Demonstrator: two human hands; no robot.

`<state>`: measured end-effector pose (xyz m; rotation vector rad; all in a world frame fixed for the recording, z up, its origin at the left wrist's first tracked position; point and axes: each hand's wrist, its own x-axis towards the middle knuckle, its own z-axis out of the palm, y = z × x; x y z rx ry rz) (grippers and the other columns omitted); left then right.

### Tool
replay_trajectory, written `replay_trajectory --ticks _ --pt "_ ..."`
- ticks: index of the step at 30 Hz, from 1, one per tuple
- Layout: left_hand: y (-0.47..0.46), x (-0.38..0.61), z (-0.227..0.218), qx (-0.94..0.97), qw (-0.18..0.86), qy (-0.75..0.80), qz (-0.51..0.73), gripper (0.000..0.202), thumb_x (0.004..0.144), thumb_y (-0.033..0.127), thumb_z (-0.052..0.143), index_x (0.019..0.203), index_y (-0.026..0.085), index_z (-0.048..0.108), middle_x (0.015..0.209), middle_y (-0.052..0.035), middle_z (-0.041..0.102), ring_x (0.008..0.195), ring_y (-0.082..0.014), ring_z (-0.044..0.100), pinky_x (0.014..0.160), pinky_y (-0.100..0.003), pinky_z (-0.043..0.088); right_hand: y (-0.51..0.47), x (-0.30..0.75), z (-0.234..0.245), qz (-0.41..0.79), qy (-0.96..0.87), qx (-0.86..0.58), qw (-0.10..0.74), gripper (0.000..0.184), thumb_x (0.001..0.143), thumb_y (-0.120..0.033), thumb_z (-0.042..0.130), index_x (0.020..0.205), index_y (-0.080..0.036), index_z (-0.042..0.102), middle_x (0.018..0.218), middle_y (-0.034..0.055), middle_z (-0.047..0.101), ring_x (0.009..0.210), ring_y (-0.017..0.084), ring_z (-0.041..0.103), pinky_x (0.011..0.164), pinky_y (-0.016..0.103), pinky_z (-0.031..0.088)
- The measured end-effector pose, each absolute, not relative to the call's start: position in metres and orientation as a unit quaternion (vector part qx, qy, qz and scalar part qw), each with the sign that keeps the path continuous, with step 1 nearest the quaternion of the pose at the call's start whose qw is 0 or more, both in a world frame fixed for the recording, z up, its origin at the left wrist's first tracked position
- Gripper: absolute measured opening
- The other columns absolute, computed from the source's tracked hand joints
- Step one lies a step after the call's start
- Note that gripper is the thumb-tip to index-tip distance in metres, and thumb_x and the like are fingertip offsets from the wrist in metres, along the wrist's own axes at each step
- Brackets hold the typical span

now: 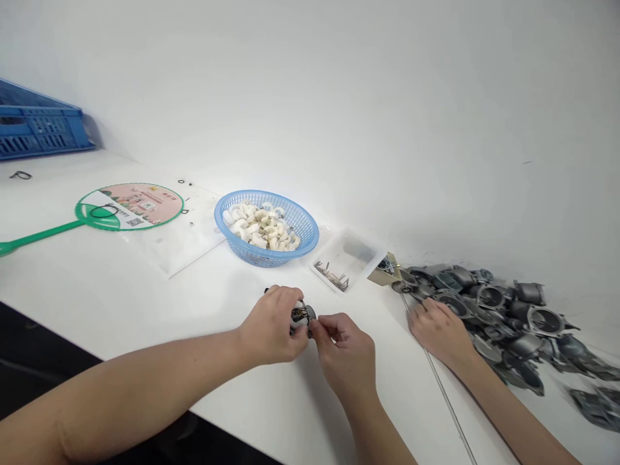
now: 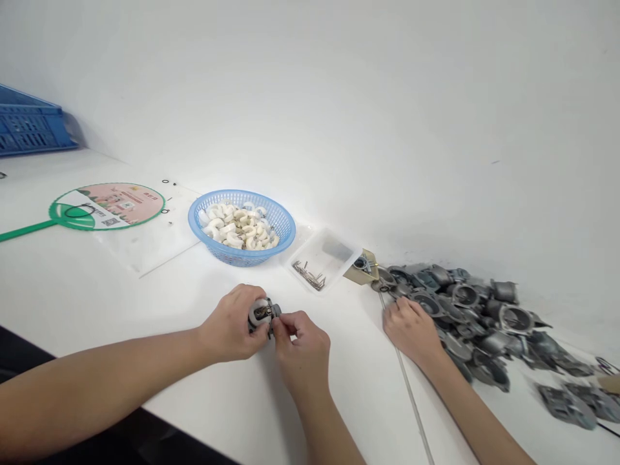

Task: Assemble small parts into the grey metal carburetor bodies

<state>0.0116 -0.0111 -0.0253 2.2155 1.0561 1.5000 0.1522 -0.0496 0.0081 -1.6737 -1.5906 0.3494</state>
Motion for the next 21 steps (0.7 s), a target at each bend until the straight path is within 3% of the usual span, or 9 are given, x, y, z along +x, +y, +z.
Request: replay_trajectory --ticks 21 --pt "-0.0116 0.0125 -0.0261 0.777 0.11 0.345 0.514 0.032 0.063 0.016 0.052 0.094 0.017 0.044 0.082 -0.0082 0.059 0.074 -0.0232 0.053 0.065 -0.038 0.047 -0.0507 0.1467 0.0064 0.101 -0.638 -0.651 0.398 0.014 0.074 -0.032 0.055 0.067 -0.021 0.06 0.057 -0.0011 0.063 0.052 0.015 0.056 0.054 0.026 0.043"
